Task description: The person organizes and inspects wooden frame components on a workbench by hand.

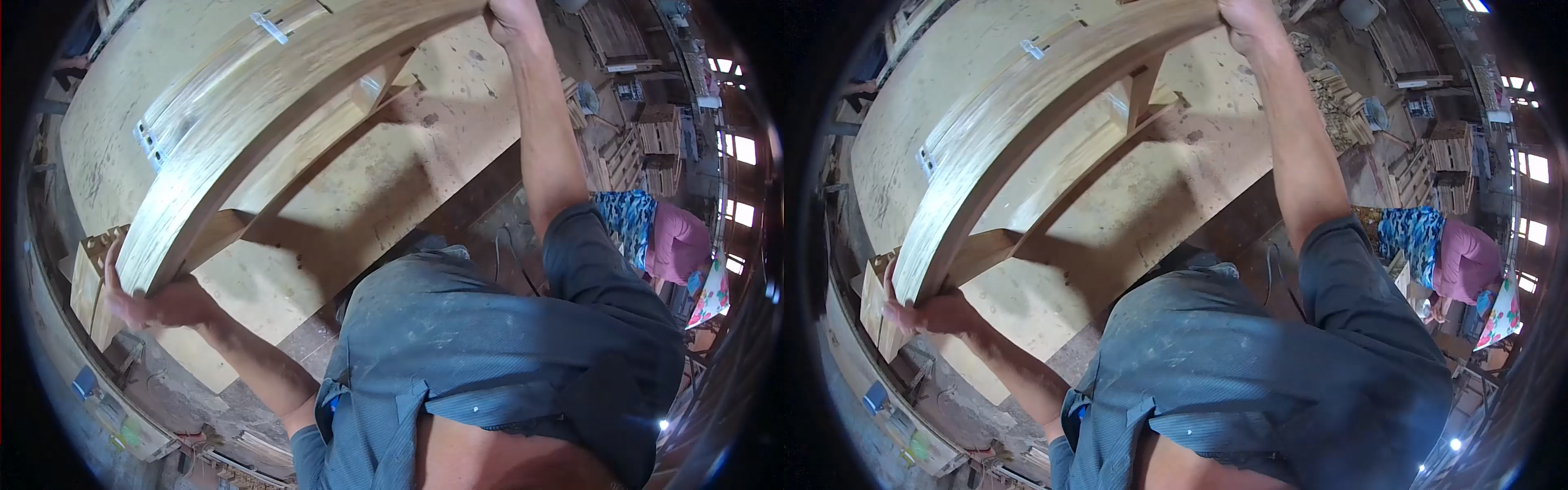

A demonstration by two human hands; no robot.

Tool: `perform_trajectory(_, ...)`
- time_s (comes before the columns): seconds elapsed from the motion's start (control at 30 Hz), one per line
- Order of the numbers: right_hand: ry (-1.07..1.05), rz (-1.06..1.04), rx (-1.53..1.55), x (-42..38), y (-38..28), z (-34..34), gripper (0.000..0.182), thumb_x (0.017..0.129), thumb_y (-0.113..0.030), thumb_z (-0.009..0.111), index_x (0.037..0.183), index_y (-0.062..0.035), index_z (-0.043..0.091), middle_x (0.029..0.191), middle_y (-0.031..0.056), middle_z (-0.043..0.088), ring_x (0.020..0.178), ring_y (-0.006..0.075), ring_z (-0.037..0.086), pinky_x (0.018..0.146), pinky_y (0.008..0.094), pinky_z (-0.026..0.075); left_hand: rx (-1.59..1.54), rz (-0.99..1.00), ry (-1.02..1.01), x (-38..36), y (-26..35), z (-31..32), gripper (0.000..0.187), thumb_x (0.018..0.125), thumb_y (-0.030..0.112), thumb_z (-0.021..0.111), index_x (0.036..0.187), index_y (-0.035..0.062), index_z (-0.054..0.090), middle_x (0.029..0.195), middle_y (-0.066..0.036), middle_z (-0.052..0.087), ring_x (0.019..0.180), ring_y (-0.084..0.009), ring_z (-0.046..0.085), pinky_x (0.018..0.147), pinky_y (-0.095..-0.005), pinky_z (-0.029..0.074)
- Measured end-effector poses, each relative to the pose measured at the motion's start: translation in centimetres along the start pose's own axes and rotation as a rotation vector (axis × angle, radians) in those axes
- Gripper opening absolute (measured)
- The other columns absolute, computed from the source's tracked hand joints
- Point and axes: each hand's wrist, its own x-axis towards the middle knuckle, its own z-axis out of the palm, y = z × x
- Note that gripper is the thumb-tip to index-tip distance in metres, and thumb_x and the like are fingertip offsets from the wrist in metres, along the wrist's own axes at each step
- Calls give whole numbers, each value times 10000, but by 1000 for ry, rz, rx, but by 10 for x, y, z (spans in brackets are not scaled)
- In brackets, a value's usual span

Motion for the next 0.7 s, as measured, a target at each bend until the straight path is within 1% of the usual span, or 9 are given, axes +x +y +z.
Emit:
perform_trajectory(0.23,-51,-108,176,-17,18,0,118,949,-136,597,838,-96,593,759,-36,575,674,60,516,619,229,417,-193,-36,30,-8,-13,-1,660,913,520,421,1150,-68,609,1100,-222,640,1003,-331,662,867,-464,585)
perform_trajectory(0.3,-6,-89,247,-19,30,3,133,952,-141,591,824,-102,587,766,-31,571,692,65,520,635,229,422,172,239,-18,-3,-24,-6,660,937,519,405,1179,-62,604,1117,-213,646,1037,-328,648,904,-464,551)
perform_trajectory(0.4,82,37,230,2,103,-50,63,924,-82,632,943,-44,678,895,20,641,873,134,603,809,267,467,-41,247,-159,21,-54,-34,659,1002,508,388,1195,-83,604,1137,-229,660,1030,-326,656,935,-463,514)
perform_trajectory(0.5,-76,-33,191,-28,29,-9,80,946,-98,608,916,-53,667,885,12,672,835,87,611,781,243,477,33,434,-131,51,112,-7,701,998,501,313,1376,-63,487,1293,-250,608,1236,-386,564,1110,-491,358)
perform_trajectory(0.53,-83,-16,207,-25,31,-13,75,944,-97,609,930,-48,663,884,3,658,870,82,602,783,244,474,74,439,-91,60,81,-9,701,998,501,313,1376,-63,487,1293,-250,608,1236,-386,564,1110,-491,358)
perform_trajectory(0.57,-96,-3,192,-21,32,-14,87,950,-102,599,927,-48,663,893,6,652,892,85,598,787,241,473,12,15,-416,68,23,-9,581,1000,418,345,1293,-40,550,1155,-228,660,1028,-323,645,916,-432,473)
perform_trajectory(0.6,-102,10,175,-16,33,-14,100,955,-107,589,925,-47,663,902,8,647,915,89,595,791,237,471,397,-51,-596,50,49,28,620,977,499,369,1234,-13,607,1009,-177,673,961,-313,658,914,-423,486)
perform_trajectory(0.67,-151,-27,132,-7,41,-19,127,959,-138,587,942,-43,669,916,17,643,932,100,593,774,251,487,1240,101,-1099,13,104,103,713,932,662,419,1117,42,720,719,-76,700,828,-293,683,910,-404,514)
perform_trajectory(0.7,-157,-67,81,-8,44,-16,158,963,-169,585,958,-39,675,930,27,639,949,110,591,757,264,502,1058,255,-942,8,88,104,779,885,734,422,998,30,735,677,-93,676,791,-300,678,843,-431,522)
